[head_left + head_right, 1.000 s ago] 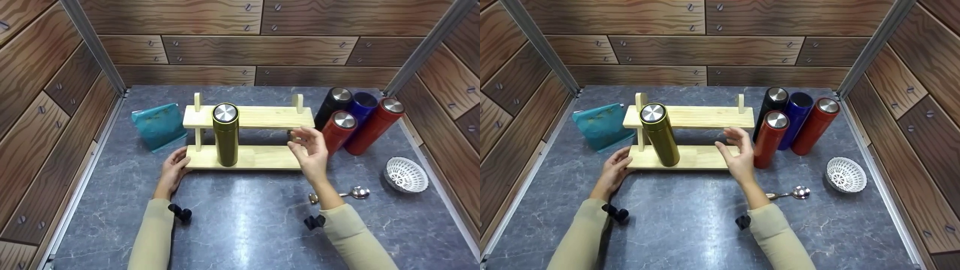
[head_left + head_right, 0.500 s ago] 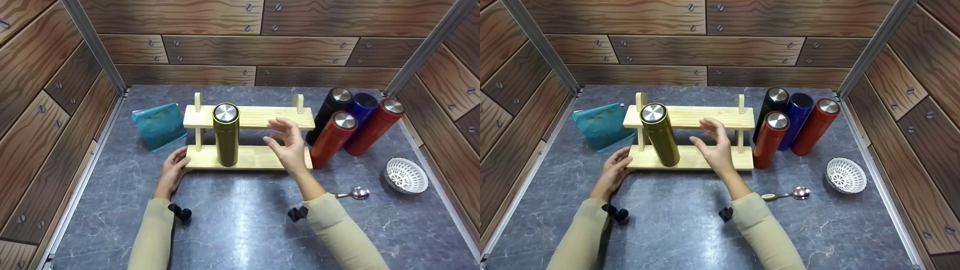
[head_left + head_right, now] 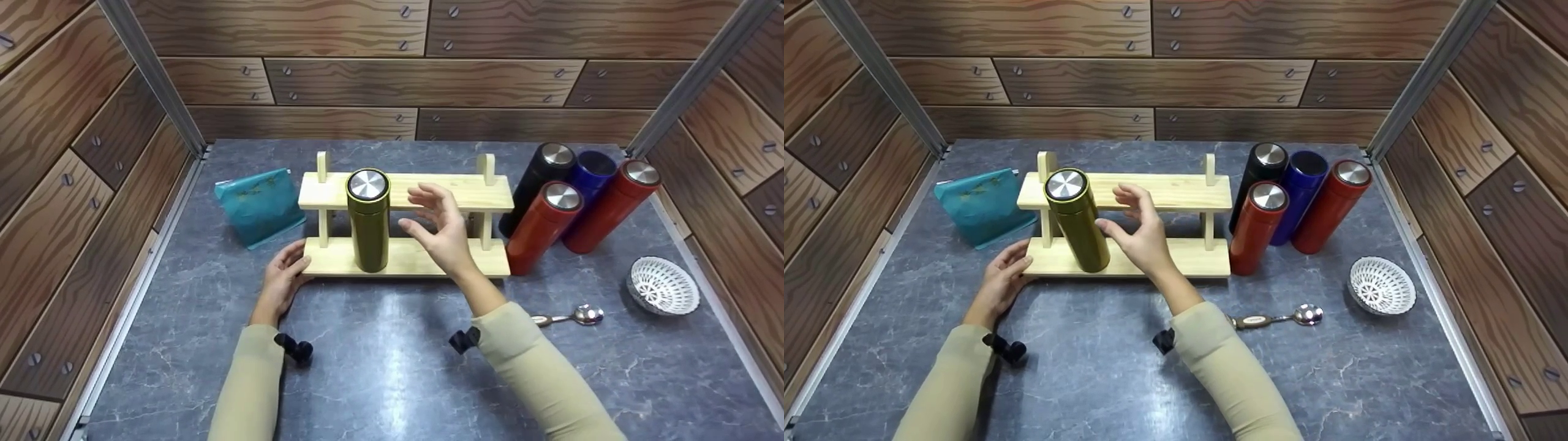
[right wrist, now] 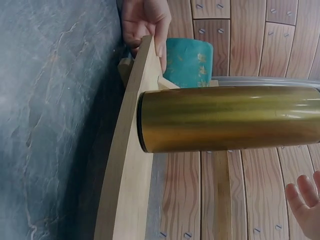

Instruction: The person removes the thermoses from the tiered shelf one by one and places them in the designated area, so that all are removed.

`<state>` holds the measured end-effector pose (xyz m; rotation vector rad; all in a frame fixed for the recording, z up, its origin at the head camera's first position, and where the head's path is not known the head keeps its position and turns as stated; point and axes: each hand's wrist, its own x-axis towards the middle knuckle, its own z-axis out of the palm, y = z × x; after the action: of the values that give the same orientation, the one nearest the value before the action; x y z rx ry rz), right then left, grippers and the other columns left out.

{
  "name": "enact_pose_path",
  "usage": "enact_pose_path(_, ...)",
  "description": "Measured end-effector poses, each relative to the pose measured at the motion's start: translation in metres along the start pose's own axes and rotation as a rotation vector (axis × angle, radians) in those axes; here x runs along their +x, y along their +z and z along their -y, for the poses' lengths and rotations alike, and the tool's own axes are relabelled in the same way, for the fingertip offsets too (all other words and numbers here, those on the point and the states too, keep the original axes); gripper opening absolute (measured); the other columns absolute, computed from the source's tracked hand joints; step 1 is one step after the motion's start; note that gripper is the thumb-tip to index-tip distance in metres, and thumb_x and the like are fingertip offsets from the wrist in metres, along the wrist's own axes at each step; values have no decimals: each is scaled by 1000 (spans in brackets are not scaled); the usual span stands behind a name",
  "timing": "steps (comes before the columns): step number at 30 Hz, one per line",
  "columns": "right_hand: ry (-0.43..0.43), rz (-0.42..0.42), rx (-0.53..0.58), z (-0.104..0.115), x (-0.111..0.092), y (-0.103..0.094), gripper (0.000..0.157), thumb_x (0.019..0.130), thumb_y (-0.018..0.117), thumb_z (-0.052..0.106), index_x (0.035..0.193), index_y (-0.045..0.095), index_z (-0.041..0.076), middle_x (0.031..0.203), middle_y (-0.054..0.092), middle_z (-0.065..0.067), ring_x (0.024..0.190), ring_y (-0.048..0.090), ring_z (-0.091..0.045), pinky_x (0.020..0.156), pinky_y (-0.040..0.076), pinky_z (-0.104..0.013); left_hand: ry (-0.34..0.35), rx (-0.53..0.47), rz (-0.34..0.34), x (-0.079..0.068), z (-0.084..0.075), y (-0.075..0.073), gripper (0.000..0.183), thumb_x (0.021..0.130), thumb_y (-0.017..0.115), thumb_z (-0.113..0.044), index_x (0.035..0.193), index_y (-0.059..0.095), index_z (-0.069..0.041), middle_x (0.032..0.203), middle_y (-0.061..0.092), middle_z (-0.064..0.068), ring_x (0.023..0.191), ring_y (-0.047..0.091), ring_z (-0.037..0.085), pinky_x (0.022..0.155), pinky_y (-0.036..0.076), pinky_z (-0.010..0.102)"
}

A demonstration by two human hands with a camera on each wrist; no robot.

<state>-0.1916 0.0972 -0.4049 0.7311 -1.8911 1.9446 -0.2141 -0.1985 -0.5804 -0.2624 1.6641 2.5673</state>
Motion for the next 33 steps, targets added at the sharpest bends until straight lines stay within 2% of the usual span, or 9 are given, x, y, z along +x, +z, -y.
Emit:
enact_pose_path(5,36,37,-21,-2,7,7,57,77,69,-10,124,38,-14,121,48,-32,112,46,-47,91,39,-56,-5,9,-6,0,0,1,53,85,66,-4,134,46,-5,130,47,15,108,54,24,76,52,33)
enact_pose_path(8,44,53,-14,-13,10,10,59,76,71,-9,126,39,-11,122,48,-30,112,46,-45,92,40,-54,-9,14,-5,0,0,1,53,85,66,-5,134,46,-5,130,47,15,107,54,24,77,52,33)
enact_pose_path(12,54,76,-22,-29,15,14,62,75,74,-5,127,41,-6,122,51,-23,112,49,-36,92,42,-49,-7,13,-10,0,-1,0,53,85,67,-5,134,46,-5,129,47,15,106,56,23,76,52,32)
enact_pose_path(15,51,91,-49,-33,18,18,64,75,77,4,128,42,0,122,53,-15,111,51,-27,91,44,-44,-6,6,-5,0,-1,0,52,85,67,-5,134,46,-5,130,47,15,104,56,23,75,52,32)
enact_pose_path(18,50,100,-60,-35,19,22,67,73,79,10,129,43,3,122,54,-11,110,52,-24,89,45,-41,-10,5,-1,0,0,-1,53,85,66,-4,134,45,-4,131,46,14,104,56,22,74,52,32)
enact_pose_path(26,144,122,-108,-35,23,31,84,63,85,6,132,38,1,122,51,-13,109,51,-23,92,42,-35,2,-5,-1,-1,0,0,52,86,66,-4,134,46,-4,130,47,15,103,57,22,73,52,31)
enact_pose_path(33,145,116,-92,-9,23,38,76,66,81,-1,129,39,-4,116,51,-17,103,51,-27,88,44,-39,-4,7,-17,0,0,0,49,86,65,-3,132,49,-6,128,49,14,105,56,24,74,52,31)
